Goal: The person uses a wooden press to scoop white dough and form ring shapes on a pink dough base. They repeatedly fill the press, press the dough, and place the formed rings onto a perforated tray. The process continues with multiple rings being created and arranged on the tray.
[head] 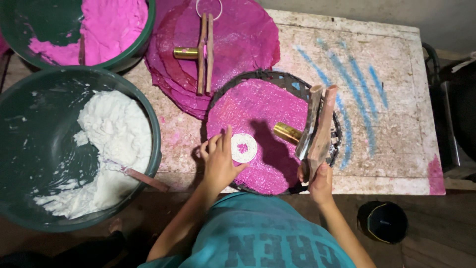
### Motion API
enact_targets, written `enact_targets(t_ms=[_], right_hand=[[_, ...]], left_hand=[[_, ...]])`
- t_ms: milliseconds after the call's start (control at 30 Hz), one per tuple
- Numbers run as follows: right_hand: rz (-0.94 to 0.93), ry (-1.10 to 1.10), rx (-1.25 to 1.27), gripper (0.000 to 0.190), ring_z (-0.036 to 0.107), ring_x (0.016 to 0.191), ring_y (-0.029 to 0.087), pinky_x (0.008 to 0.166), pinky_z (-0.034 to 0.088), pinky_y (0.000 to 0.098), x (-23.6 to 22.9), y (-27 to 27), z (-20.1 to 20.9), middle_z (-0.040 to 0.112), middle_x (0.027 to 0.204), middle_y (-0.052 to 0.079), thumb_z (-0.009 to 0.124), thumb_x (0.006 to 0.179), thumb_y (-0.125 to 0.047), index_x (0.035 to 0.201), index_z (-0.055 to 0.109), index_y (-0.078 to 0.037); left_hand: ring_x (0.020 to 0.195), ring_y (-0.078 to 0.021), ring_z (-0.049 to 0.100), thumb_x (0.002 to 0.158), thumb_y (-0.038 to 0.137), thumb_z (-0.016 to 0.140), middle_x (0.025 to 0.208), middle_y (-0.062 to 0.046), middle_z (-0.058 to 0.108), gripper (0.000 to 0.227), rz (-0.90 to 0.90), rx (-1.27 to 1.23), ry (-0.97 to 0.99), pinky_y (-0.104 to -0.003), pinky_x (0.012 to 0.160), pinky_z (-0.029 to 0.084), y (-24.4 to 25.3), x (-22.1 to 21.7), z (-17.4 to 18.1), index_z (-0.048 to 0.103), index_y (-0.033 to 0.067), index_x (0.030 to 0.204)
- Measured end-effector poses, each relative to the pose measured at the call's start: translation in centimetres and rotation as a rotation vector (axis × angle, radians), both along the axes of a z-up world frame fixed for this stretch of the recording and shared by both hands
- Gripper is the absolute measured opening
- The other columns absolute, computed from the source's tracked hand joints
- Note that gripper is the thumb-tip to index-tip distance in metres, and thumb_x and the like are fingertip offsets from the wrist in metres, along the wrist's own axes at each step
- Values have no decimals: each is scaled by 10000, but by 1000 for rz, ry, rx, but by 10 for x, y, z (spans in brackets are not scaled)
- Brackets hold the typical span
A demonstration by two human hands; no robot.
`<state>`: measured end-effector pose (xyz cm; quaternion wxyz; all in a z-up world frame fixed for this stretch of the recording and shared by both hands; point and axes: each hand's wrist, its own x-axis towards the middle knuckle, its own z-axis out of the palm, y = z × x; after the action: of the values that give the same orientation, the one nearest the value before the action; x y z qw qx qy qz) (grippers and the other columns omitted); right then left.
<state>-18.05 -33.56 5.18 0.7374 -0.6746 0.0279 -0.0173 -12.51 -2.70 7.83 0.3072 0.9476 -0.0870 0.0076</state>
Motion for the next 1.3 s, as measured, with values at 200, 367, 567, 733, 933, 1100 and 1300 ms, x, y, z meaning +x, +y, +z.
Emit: enact_targets(t_ms=[200,367,567,733,933,1100,1300], right_hand=[[1,-21,-41,785,535,594,171,534,411,305,1,-1,0,561,684,102,349,1018,-731,973,549,27],[-21,-13,-52,803,529,592,166,526,404,304,-3,-4,0,559,685,98,364,999,-752,970,554,27],[139,-131,-181,740,520,637,128,539,408,300,26,-3,51,567,764,46,503,955,-725,1014,575,9],[460,-299,-786,641,658,592,136,543,508,313,53,4,153,667,715,30,718,830,-618,960,697,9],[742,-1227,-1135,623,586,636,286,558,447,396,77,54,269,568,727,98,743,778,-590,912,642,10],[1241,-849,-799,524,606,729,337,636,463,418,80,80,290,574,780,117,581,1004,-564,913,586,-48],[1429,-322,-560,555,634,722,375,653,471,448,53,89,258,562,740,139,506,1101,-536,899,565,-23]], left_hand=[[1339,-303,440,644,449,916,1349,-164,554,1230,37,20,-68,-598,1134,172,-8,-3,-17,228,30,1575],[1349,-311,423,640,456,918,1385,-187,533,1241,11,-1,-23,-626,1144,146,-3,1,-4,222,9,1565],[1440,-408,321,643,513,910,1516,-253,453,1264,-136,-67,-308,-630,1145,130,-4,53,63,223,12,1578],[1334,-435,408,663,467,837,1402,-269,512,1019,-494,-97,-455,-606,1067,233,-22,38,125,351,41,1451],[1167,-416,524,763,403,732,1239,-234,590,698,-1082,-98,48,-574,946,352,-2,2,181,474,97,1334],[1028,-400,621,846,350,644,1103,-204,656,448,-1069,-48,174,-548,845,451,23,-11,200,577,143,1237],[888,-389,718,939,295,544,971,-180,717,289,-896,52,168,-529,751,553,58,-15,192,674,199,1179]])
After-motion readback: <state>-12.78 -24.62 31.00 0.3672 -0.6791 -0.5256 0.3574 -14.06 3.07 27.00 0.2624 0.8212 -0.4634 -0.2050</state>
